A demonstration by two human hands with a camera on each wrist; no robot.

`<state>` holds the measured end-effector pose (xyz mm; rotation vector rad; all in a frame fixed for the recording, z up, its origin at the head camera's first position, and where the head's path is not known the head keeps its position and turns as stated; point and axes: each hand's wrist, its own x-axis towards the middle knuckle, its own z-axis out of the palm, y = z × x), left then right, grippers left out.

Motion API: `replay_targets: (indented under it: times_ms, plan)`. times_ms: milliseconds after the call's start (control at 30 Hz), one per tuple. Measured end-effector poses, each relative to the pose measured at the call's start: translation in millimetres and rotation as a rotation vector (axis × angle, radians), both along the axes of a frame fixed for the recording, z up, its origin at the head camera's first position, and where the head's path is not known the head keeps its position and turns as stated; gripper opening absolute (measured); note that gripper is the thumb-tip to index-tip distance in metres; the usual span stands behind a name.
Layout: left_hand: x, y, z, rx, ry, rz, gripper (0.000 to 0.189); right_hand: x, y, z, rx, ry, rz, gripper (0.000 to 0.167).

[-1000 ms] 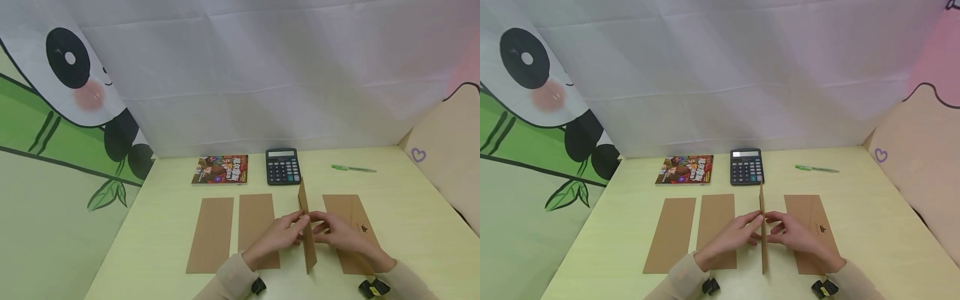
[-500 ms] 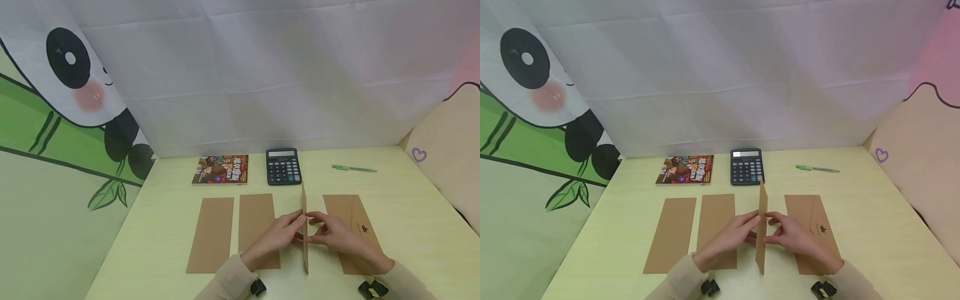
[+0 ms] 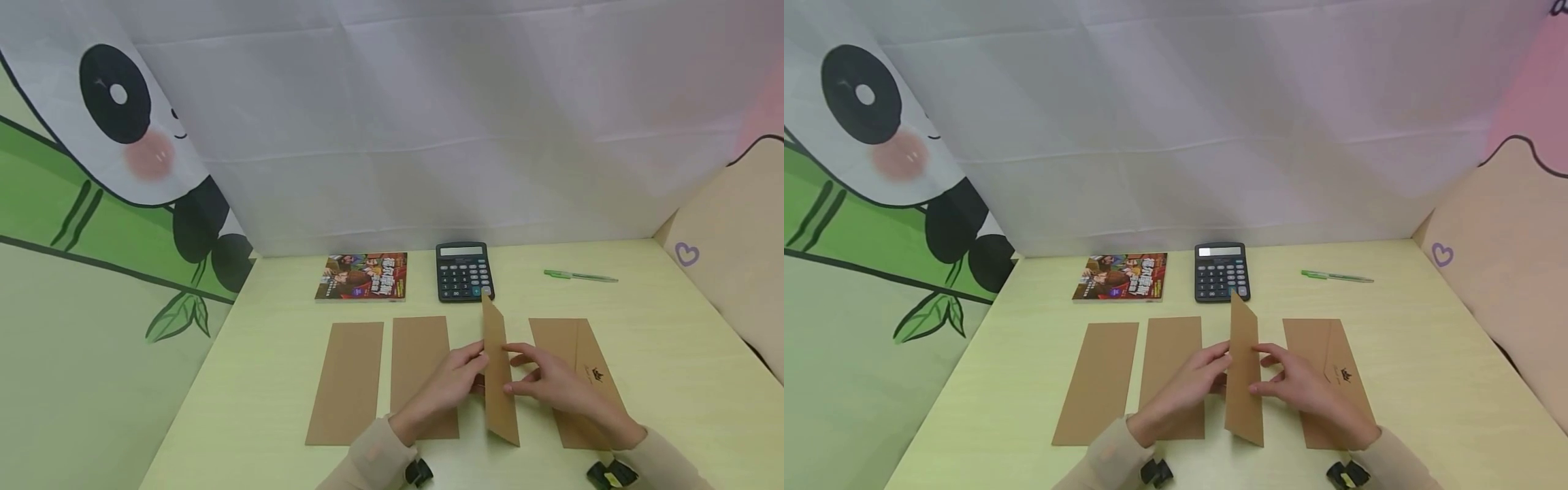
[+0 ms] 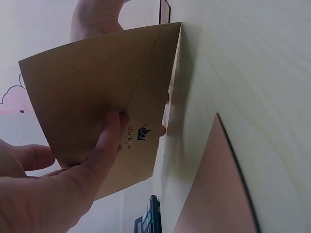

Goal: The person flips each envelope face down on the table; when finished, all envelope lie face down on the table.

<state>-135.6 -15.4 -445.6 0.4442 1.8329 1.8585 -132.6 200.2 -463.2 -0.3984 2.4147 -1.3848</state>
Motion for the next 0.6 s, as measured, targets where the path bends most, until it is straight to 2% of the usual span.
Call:
replay_targets:
  times_ms: [167,333,433,600]
  plan:
    - [-0.8,-2.7,0.1,0.038,-0.006,-0.003,0.037,-1.3,1,3.8,-0.048,-0.048,-0.038,0.073]
    - [-1.1,-6.4,0.5,0.030,-0.009,0.014,0.039,-2.4,3,2.8,-0.065,-0.072,-0.057,0.074]
    - [-2.1,-8.5,-0.6,0.018,-0.012,0.046,0.044,-1.8,4,1.5,-0.094,-0.080,-0.079,0.073]
    - [-4.2,-11.1,-1.9,0.023,-0.008,0.136,0.049,-0.5,5,0.9,-0.114,-0.059,-0.115,0.073]
